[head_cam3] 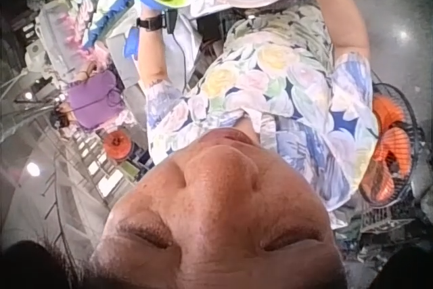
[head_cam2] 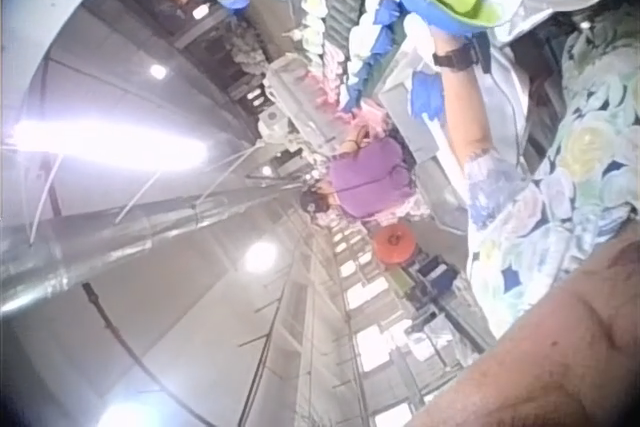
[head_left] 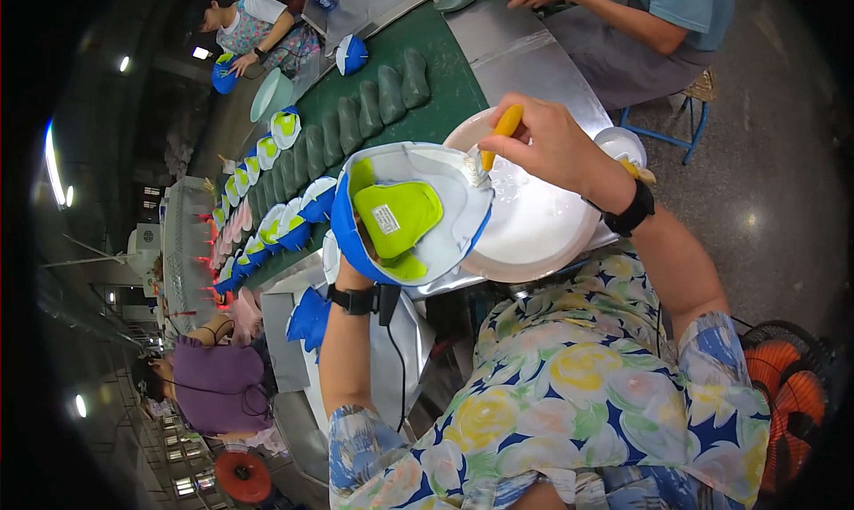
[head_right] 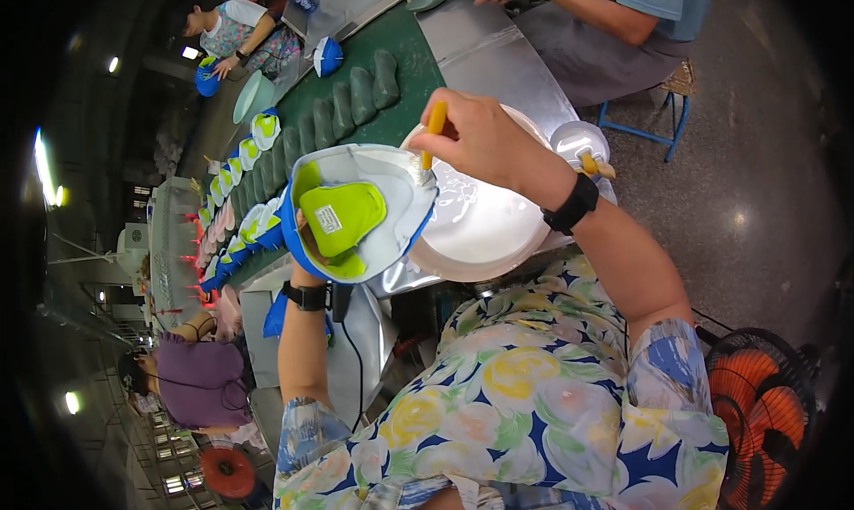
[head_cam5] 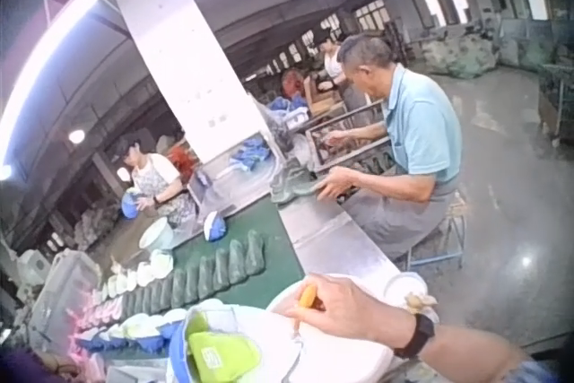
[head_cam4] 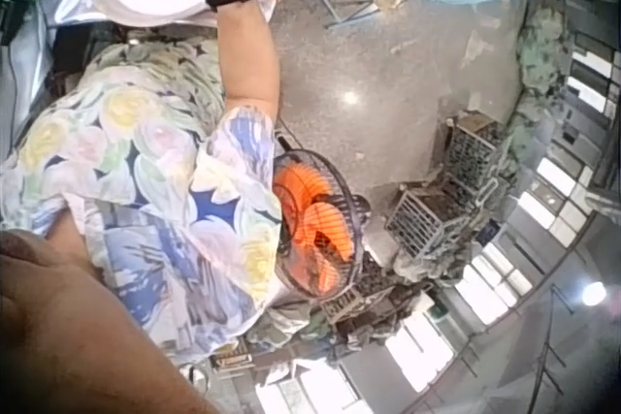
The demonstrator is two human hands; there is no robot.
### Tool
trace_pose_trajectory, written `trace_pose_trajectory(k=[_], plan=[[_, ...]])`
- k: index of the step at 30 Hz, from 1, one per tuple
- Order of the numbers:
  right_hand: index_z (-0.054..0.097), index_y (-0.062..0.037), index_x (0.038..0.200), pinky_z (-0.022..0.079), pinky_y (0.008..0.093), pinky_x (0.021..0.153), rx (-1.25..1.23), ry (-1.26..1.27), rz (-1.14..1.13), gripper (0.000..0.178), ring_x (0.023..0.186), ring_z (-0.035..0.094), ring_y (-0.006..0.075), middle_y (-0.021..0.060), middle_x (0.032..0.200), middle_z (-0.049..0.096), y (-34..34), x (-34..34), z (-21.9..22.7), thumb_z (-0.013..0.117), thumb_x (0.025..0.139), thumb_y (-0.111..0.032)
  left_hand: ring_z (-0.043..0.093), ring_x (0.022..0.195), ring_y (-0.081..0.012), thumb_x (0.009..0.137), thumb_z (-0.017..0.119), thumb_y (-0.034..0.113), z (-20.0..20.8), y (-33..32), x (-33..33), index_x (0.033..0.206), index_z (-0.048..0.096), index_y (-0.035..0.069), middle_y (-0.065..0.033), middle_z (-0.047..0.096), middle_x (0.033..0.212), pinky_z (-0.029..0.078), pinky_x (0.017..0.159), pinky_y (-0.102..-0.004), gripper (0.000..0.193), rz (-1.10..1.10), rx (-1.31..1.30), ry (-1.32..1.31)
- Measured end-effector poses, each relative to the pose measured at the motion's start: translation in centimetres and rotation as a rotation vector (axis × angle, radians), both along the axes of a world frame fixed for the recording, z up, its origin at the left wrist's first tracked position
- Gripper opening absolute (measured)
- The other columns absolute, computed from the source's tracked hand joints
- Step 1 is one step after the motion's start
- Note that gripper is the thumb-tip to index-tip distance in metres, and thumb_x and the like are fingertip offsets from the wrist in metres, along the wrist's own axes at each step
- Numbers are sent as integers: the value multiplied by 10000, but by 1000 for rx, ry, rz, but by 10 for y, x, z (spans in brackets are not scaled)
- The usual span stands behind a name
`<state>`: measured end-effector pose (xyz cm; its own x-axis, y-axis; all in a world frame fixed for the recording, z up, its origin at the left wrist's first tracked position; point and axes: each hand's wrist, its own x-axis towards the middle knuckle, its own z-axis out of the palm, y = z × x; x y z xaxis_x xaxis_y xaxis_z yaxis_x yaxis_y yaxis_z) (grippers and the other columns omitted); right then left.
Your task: Apply adhesive to the interior components of shoe uppers using a brush.
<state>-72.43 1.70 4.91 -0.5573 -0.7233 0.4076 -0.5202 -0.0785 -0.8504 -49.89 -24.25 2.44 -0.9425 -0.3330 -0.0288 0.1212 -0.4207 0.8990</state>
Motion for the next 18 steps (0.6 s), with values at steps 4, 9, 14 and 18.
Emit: trace_pose_trajectory(k=[4, 9, 14, 18], plan=[[618, -10, 957, 474, 231, 561, -21, -93, -120, 260, 637, 627, 112, 77, 751, 660, -3, 14, -12, 742, 895, -230, 591, 1223, -294, 910, 679, 412, -15, 1, 5, 1430, 476, 77, -121, 580, 1365, 495, 1034, -423, 652, 47, -174, -39], [620, 53, 935, 532, 285, 617, -7, -411, -238, 387, 672, 689, 195, 138, 750, 683, -12, 32, -32, 737, 877, -312, 600, 1211, -290, 910, 681, 397, -40, -2, -14, 1413, 492, 76, -121, 592, 1348, 503, 1026, -426, 626, 134, -445, -99], [621, 70, 939, 541, 277, 611, -3, -555, -214, 409, 659, 696, 184, 139, 763, 694, -11, 51, -35, 735, 883, -320, 609, 1199, -286, 910, 683, 382, -53, -14, -8, 1396, 508, 75, -121, 603, 1332, 510, 1018, -428, 601, 209, -716, -158], [615, 74, 924, 540, 273, 603, 0, -594, -150, 404, 643, 690, 173, 137, 741, 687, -11, 63, -34, 730, 893, -312, 616, 1189, -283, 909, 685, 370, -59, -29, -10, 1383, 521, 74, -121, 612, 1318, 516, 1011, -431, 581, 266, -932, -198]])
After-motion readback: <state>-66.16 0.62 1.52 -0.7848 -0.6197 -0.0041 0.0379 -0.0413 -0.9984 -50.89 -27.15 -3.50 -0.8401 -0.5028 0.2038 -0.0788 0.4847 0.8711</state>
